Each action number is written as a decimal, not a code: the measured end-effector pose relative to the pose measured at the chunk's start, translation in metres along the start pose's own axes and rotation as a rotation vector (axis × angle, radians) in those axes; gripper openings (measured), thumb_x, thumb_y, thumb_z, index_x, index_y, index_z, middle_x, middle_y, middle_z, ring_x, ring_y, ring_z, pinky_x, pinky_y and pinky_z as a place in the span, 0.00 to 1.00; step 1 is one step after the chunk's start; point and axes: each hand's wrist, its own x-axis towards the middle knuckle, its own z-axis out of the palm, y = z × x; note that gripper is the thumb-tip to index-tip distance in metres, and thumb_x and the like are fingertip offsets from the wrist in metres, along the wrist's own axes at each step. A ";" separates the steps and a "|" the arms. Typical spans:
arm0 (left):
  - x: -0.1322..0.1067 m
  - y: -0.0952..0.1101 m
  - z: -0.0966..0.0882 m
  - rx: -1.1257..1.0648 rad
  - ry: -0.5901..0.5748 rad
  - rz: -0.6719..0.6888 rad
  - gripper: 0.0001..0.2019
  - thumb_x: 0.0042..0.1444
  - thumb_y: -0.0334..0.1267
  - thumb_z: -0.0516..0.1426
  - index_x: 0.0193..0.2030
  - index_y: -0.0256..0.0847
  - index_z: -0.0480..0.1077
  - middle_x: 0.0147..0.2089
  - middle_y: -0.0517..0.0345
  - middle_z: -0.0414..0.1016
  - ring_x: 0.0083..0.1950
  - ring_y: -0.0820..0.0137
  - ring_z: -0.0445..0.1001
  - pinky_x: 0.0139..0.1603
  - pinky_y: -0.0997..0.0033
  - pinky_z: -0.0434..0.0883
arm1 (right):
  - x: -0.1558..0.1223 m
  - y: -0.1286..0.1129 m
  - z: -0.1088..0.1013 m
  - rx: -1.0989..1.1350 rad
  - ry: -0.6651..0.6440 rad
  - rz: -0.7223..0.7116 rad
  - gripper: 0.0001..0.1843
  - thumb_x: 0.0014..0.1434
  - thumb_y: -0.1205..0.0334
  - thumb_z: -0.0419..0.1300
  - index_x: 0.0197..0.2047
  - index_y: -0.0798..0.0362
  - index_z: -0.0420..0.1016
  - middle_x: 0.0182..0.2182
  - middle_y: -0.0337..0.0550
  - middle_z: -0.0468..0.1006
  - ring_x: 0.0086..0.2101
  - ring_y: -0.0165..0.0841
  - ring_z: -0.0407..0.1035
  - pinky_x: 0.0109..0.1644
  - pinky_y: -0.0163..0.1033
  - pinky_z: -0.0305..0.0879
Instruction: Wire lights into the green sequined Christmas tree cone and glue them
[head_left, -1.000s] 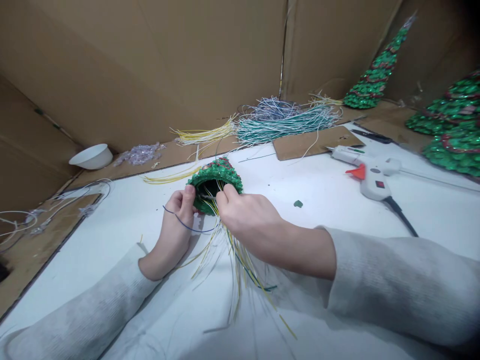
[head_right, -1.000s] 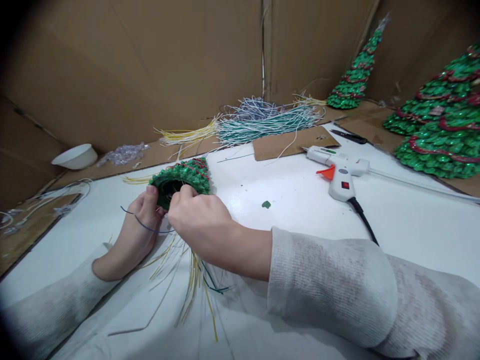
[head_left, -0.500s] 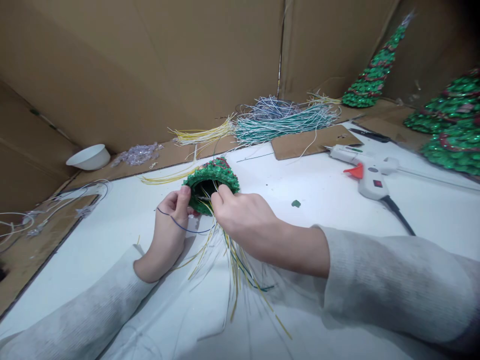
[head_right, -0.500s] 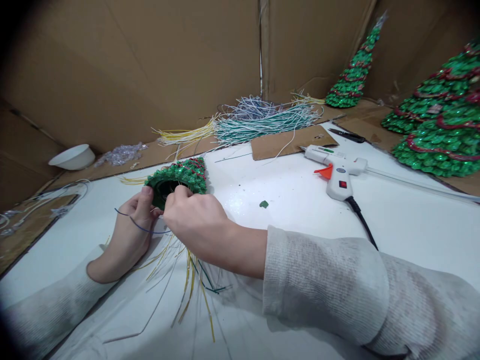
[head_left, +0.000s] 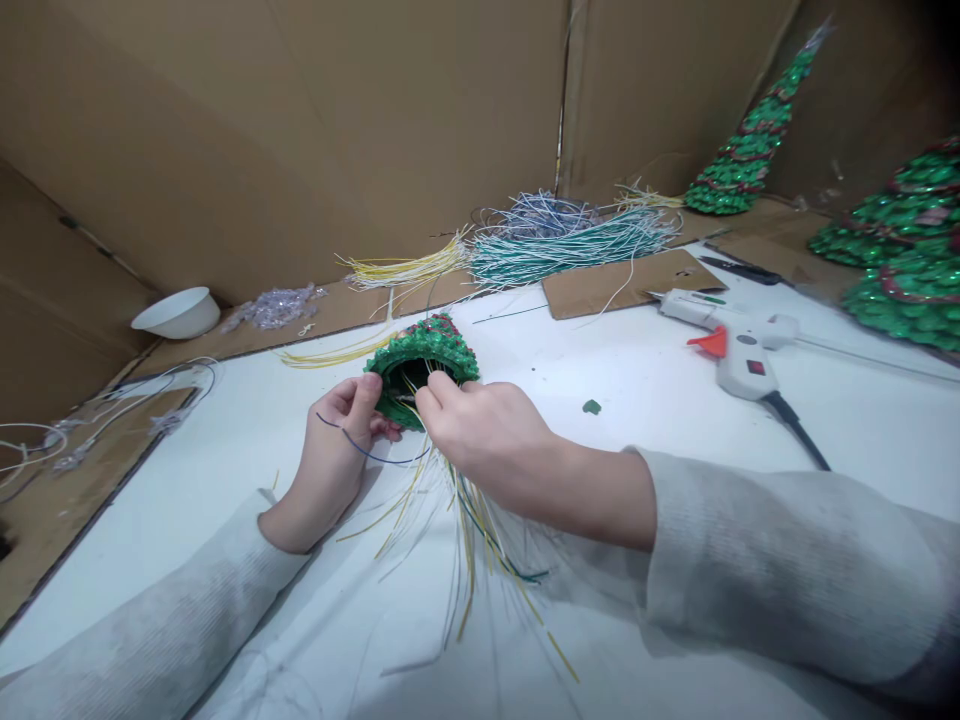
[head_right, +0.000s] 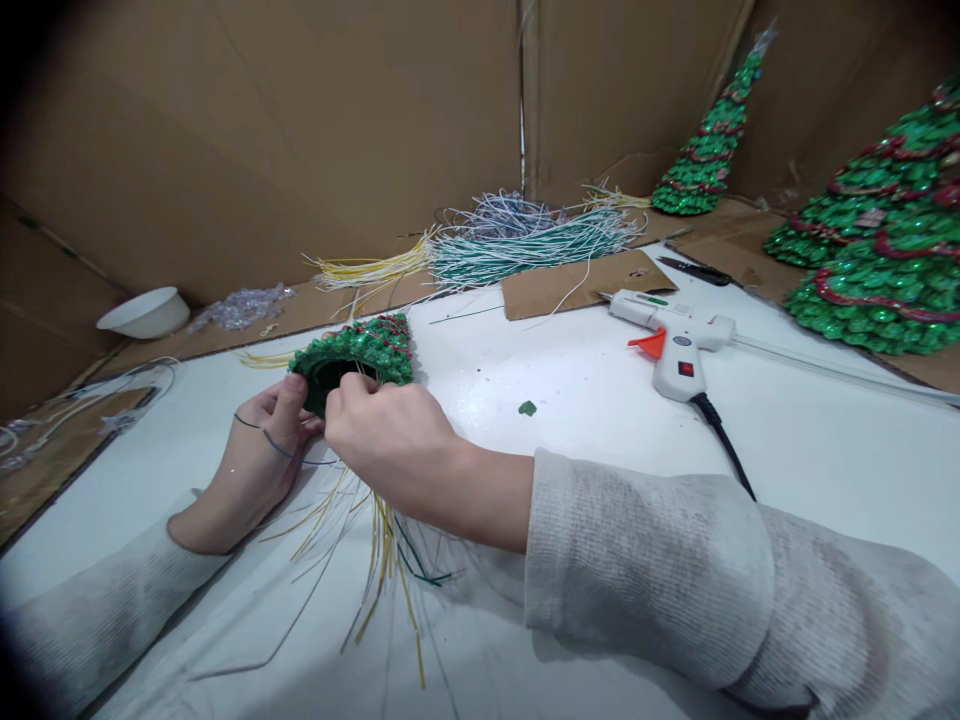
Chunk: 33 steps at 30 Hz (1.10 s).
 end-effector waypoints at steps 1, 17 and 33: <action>0.000 0.000 -0.001 -0.002 -0.001 0.003 0.16 0.51 0.51 0.60 0.27 0.40 0.65 0.20 0.64 0.64 0.17 0.76 0.62 0.20 0.74 0.63 | 0.000 0.000 0.000 0.002 0.002 0.001 0.10 0.58 0.78 0.46 0.33 0.58 0.66 0.30 0.44 0.72 0.23 0.30 0.68 0.19 0.36 0.42; 0.005 -0.002 -0.006 -0.086 -0.107 -0.050 0.16 0.48 0.50 0.63 0.27 0.38 0.69 0.20 0.62 0.69 0.18 0.76 0.68 0.21 0.77 0.70 | 0.006 0.005 0.000 -0.006 -0.056 -0.032 0.14 0.63 0.75 0.42 0.34 0.58 0.67 0.30 0.44 0.72 0.26 0.32 0.70 0.21 0.37 0.42; 0.001 0.004 -0.002 -0.178 -0.173 -0.086 0.15 0.47 0.48 0.64 0.28 0.37 0.68 0.22 0.65 0.71 0.20 0.78 0.70 0.23 0.80 0.71 | 0.003 0.007 0.006 -0.147 0.089 -0.078 0.14 0.58 0.78 0.42 0.31 0.57 0.64 0.25 0.42 0.68 0.22 0.32 0.65 0.23 0.38 0.40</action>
